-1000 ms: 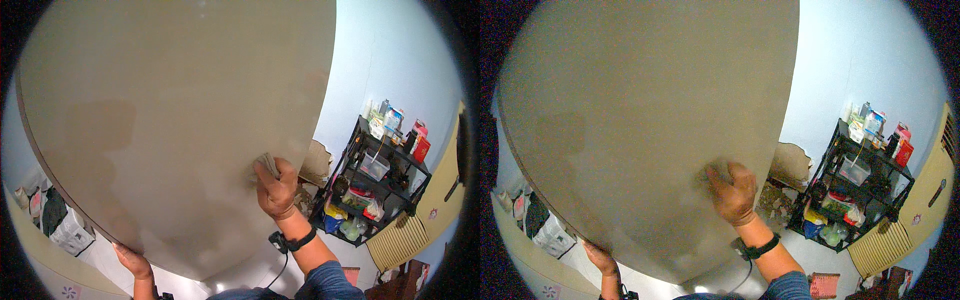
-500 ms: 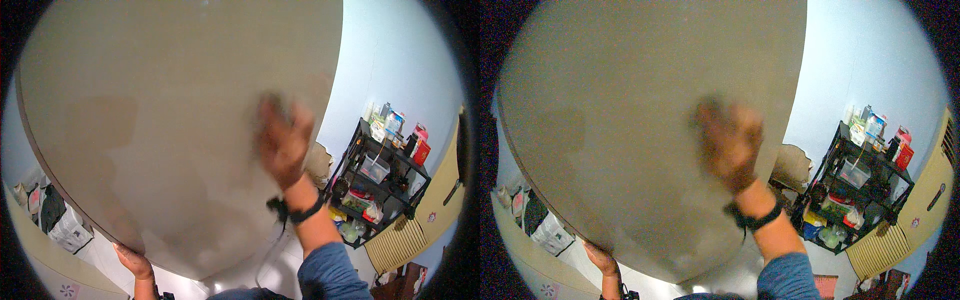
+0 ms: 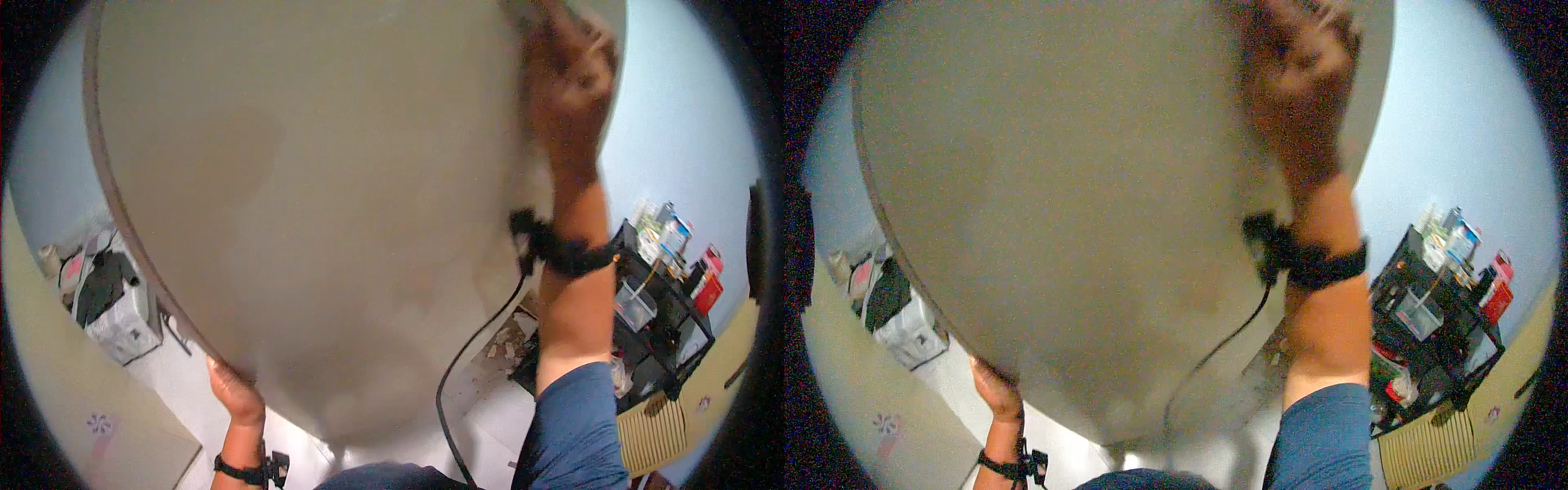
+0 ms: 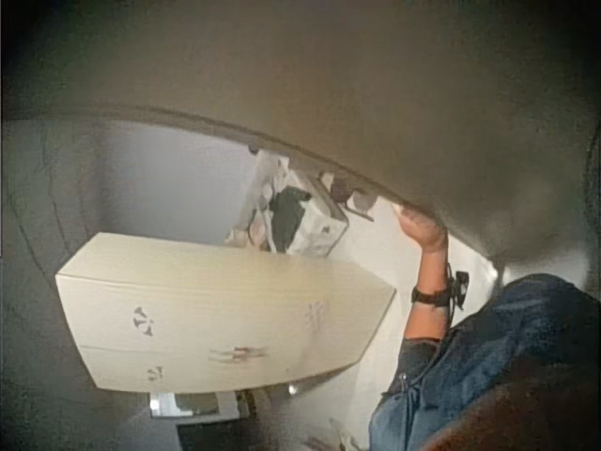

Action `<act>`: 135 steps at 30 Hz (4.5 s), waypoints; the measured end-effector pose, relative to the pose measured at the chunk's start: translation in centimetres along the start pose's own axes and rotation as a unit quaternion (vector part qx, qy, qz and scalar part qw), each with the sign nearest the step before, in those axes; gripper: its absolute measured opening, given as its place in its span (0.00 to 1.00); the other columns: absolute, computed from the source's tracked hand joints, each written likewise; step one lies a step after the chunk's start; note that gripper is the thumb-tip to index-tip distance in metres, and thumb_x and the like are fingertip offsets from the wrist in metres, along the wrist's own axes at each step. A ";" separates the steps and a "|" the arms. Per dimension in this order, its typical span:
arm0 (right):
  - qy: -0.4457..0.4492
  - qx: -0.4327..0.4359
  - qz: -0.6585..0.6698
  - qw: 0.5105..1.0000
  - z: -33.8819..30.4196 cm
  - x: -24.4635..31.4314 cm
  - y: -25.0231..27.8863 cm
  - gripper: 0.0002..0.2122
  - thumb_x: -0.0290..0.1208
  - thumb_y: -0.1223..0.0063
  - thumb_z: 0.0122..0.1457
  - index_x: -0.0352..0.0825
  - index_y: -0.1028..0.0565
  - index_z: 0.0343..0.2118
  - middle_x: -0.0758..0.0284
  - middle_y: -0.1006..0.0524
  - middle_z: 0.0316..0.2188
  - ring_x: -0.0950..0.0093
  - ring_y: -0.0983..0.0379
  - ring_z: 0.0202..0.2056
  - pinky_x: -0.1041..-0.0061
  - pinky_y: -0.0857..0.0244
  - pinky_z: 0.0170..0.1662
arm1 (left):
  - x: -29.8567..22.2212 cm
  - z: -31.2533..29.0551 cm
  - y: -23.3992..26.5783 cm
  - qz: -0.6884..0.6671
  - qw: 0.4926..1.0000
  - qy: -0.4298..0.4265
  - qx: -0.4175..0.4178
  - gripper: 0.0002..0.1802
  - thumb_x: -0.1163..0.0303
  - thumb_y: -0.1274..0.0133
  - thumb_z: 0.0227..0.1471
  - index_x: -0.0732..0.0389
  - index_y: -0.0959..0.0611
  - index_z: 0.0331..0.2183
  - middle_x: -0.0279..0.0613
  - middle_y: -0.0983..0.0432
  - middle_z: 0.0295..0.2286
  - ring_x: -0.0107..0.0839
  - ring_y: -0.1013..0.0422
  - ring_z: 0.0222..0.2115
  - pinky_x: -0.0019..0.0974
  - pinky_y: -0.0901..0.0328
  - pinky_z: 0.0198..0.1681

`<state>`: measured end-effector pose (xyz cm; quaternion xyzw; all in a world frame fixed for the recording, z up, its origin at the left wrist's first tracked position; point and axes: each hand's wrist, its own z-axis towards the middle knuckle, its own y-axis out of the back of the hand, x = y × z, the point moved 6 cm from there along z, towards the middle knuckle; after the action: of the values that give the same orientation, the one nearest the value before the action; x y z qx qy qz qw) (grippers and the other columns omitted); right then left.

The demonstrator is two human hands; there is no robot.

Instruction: The person wipes a white closet door and the exterior of a floor-standing air conditioning unit with a cloth, periodically rinsing and wringing the cloth in a basin of soapy water.

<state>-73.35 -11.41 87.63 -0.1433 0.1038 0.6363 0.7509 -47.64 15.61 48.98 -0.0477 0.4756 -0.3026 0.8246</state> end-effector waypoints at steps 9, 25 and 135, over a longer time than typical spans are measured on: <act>0.026 0.047 -0.029 0.998 -8.4 12.7 -3.8 0.17 0.34 0.38 0.48 0.43 0.23 0.43 0.68 0.26 0.46 0.69 0.34 0.47 0.69 0.41 0.48 | -1.2 0.1 -0.3 0.082 0.996 0.010 0.017 0.38 0.44 0.71 0.63 0.69 0.40 0.58 0.49 0.37 0.53 0.38 0.38 0.54 0.38 0.43 0.57; -0.290 0.389 0.419 0.768 -26.2 31.3 -2.5 0.22 0.24 0.49 0.53 0.44 0.28 0.53 0.62 0.26 0.50 0.61 0.30 0.49 0.64 0.37 0.54 | -3.2 -3.1 5.8 0.223 0.968 0.068 0.090 0.25 0.61 0.62 0.63 0.71 0.31 0.53 0.55 0.31 0.50 0.41 0.35 0.54 0.38 0.44 0.58; 0.443 0.655 0.535 -0.297 -20.3 118.5 7.3 0.36 0.26 0.37 0.50 0.32 0.44 0.61 0.60 0.33 0.52 0.69 0.32 0.49 0.69 0.36 0.52 | -32.3 -49.3 43.2 0.054 0.606 0.004 -0.793 0.24 0.75 0.43 0.50 0.63 0.30 0.49 0.42 0.26 0.38 0.26 0.29 0.35 0.32 0.31 0.36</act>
<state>-60.04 92.34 27.86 -0.3079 -0.7955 -0.0812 0.5155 -79.91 78.59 30.71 -0.6561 0.5345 0.2381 0.4767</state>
